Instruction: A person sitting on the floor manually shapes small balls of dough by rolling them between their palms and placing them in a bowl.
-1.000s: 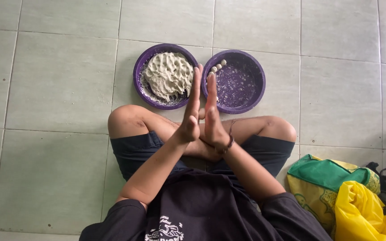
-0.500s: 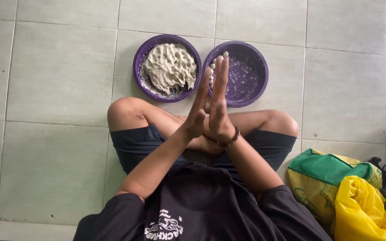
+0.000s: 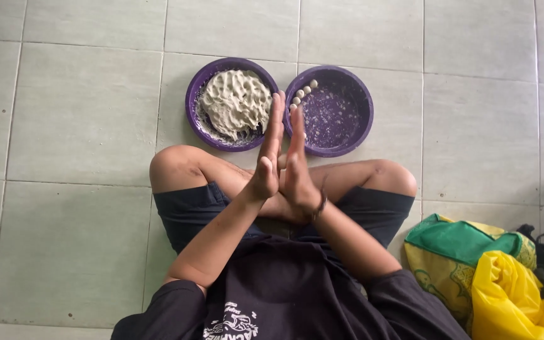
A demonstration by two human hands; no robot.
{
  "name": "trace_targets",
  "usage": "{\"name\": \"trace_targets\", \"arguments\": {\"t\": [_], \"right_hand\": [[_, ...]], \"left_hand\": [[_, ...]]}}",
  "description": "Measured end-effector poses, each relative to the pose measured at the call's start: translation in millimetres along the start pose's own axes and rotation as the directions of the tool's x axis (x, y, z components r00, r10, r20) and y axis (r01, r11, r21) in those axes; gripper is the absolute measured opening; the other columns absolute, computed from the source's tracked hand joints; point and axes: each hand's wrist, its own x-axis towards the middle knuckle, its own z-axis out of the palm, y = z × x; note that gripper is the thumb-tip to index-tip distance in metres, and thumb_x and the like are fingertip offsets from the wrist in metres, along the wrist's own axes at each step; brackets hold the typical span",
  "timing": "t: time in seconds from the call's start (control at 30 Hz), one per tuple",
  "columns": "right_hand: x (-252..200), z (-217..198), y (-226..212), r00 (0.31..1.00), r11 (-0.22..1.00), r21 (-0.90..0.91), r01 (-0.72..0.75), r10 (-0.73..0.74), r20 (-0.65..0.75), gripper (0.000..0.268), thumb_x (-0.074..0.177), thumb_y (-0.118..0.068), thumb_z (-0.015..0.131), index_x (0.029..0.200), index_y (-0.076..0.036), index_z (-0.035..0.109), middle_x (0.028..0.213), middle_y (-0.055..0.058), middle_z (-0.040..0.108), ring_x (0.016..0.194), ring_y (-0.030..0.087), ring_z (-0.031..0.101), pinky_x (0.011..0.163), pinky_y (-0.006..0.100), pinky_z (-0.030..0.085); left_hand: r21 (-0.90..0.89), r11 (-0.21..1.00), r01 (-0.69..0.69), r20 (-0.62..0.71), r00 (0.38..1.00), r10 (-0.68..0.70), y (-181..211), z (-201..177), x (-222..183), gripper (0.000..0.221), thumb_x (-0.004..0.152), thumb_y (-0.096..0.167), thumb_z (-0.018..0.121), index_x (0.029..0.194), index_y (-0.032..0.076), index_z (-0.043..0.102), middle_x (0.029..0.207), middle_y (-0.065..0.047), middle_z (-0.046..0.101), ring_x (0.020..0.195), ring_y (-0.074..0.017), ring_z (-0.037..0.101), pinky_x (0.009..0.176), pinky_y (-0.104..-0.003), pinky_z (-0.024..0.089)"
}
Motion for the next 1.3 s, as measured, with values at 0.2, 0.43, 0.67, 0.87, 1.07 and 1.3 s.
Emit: {"name": "trace_targets", "arguments": {"t": [0.2,0.43,0.67,0.87,1.07,1.3], "right_hand": [[10,-9,15,1.0,1.0,0.013,-0.02,0.02,0.006,0.092,0.103,-0.067,0.023,0.164,-0.005,-0.005,0.172,0.016,-0.007,0.159,0.037,-0.01,0.129,0.055,-0.011],[2,4,6,1.0,1.0,0.014,0.015,-0.015,0.022,0.093,0.103,-0.068,0.023,0.164,-0.005,-0.004,0.172,0.016,-0.006,0.159,0.037,-0.01,0.129,0.055,-0.01],[14,-4,15,1.0,1.0,0.0,0.026,-0.026,-0.006,0.094,0.102,-0.069,0.023,0.164,-0.004,-0.004,0.172,0.016,-0.006,0.159,0.037,-0.01,0.129,0.055,-0.01],[12,-7,23,1.0,1.0,0.011,0.004,-0.003,-0.019,0.095,0.102,-0.07,0.023,0.164,-0.004,-0.004,0.172,0.016,-0.005,0.159,0.037,-0.009,0.129,0.055,-0.01],[8,-2,20,0.999,1.0,0.005,0.03,-0.03,-0.03,0.096,0.101,-0.071,0.024,0.164,-0.004,-0.003,0.172,0.016,-0.005,0.159,0.037,-0.009,0.129,0.055,-0.01],[7,-3,25,0.998,1.0,-0.004,0.023,-0.023,-0.065,0.097,0.101,-0.072,0.024,0.164,-0.004,-0.003,0.172,0.017,-0.004,0.159,0.037,-0.009,0.129,0.055,-0.01]], "left_hand": [[-0.054,0.998,0.025,-0.011,1.0,-0.025,-11,11,-11,0.104,0.096,0.084,0.021,0.168,0.013,-0.001,0.175,-0.007,-0.007,0.161,-0.0284,-0.006,0.128,-0.054,-0.005],[0.103,0.992,-0.069,-0.078,0.994,0.077,-32,-9,4,0.1,0.097,0.08,0.016,0.168,0.012,0.001,0.174,-0.012,-0.005,0.16,-0.0367,-0.001,0.127,-0.061,0.002],[0.022,0.992,-0.126,-0.072,0.989,0.128,-8,4,3,0.106,0.095,0.085,0.014,0.167,0.011,-0.005,0.175,-0.01,-0.006,0.16,-0.0372,-0.001,0.127,-0.063,0.005],[-0.044,0.999,0.003,-0.038,0.999,-0.005,-18,9,-9,0.123,0.083,0.097,0.022,0.167,0.012,-0.008,0.174,-0.01,-0.011,0.157,-0.043,-0.007,0.119,-0.073,0.0],[0.075,0.995,-0.062,-0.064,0.996,0.067,-32,-8,2,0.119,0.086,0.093,0.02,0.166,0.008,-0.006,0.173,-0.017,-0.008,0.158,-0.0426,-0.01,0.124,-0.068,-0.006],[0.101,0.989,-0.104,-0.026,0.994,0.107,-22,-4,-2,0.114,0.09,0.089,0.015,0.166,0.005,0.001,0.174,-0.014,-0.001,0.16,-0.0342,-0.002,0.131,-0.049,-0.001]]}}
